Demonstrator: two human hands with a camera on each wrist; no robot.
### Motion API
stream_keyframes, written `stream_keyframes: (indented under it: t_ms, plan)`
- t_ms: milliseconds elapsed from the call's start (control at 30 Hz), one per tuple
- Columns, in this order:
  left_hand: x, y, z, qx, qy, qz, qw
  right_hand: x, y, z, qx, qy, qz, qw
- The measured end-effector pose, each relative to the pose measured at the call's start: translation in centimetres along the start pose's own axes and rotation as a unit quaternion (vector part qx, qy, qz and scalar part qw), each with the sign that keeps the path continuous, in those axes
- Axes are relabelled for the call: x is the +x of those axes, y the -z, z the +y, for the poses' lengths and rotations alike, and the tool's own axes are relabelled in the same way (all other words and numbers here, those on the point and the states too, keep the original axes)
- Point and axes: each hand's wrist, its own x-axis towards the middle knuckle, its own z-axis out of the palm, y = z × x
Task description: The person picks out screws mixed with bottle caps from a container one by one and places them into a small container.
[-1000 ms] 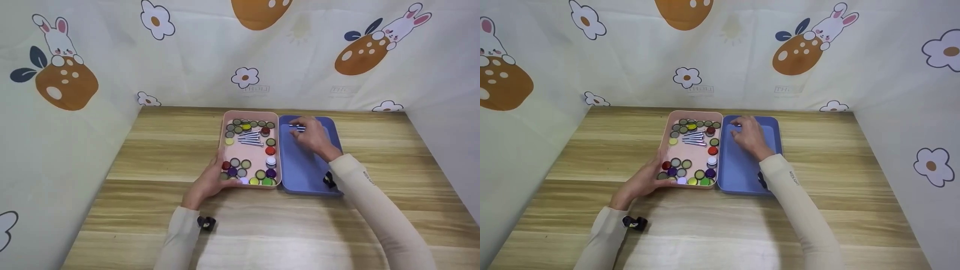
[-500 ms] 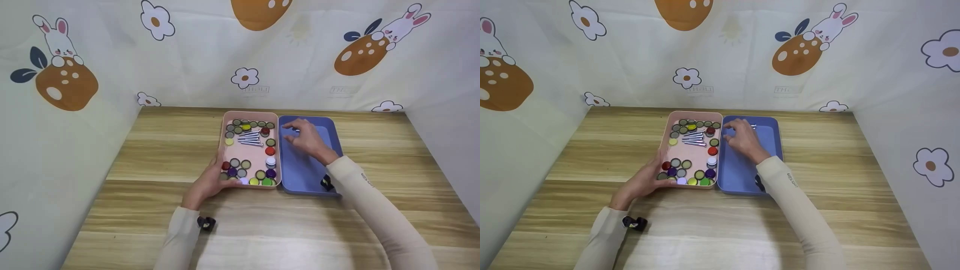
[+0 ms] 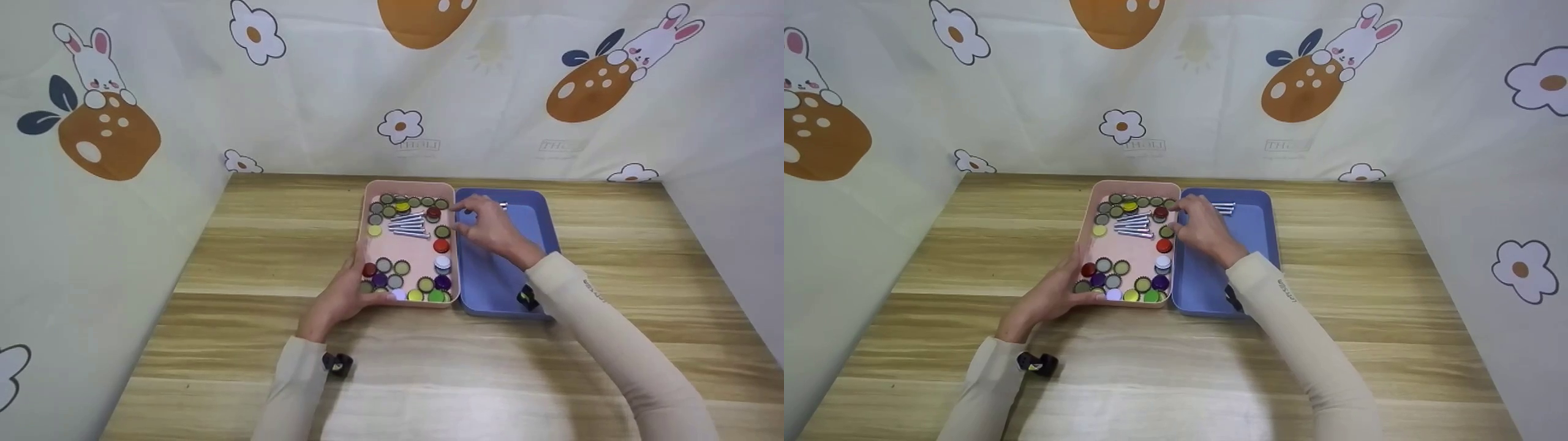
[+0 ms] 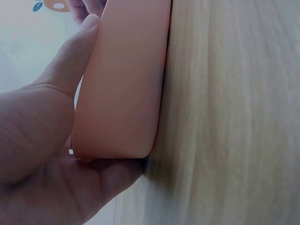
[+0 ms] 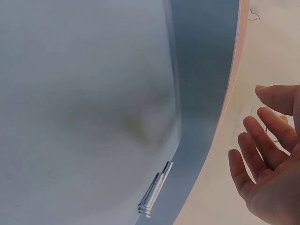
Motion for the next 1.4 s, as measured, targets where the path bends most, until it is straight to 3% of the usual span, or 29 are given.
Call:
stream_keyframes:
  t_ms: [200,467,967,1400]
  plan:
    - [0.0,0.1,0.1,0.003,0.004,-0.001,1.0000,0.1,-0.3,-0.6,0.010,-0.011,-0.023,1.000]
    - [0.0,0.2,0.1,0.011,-0.006,-0.003,0.9999,0.3,-1.1,-1.0,0.020,0.046,-0.019,0.999]
    - [0.0,0.1,0.1,0.008,-0.006,-0.001,1.0000,0.9,-2.5,-2.8,0.019,0.004,-0.043,0.999]
    - [0.1,0.1,-0.1,-0.005,-0.021,0.001,0.9998,0.7,-3.0,-3.7,-0.003,-0.002,-0.046,0.999]
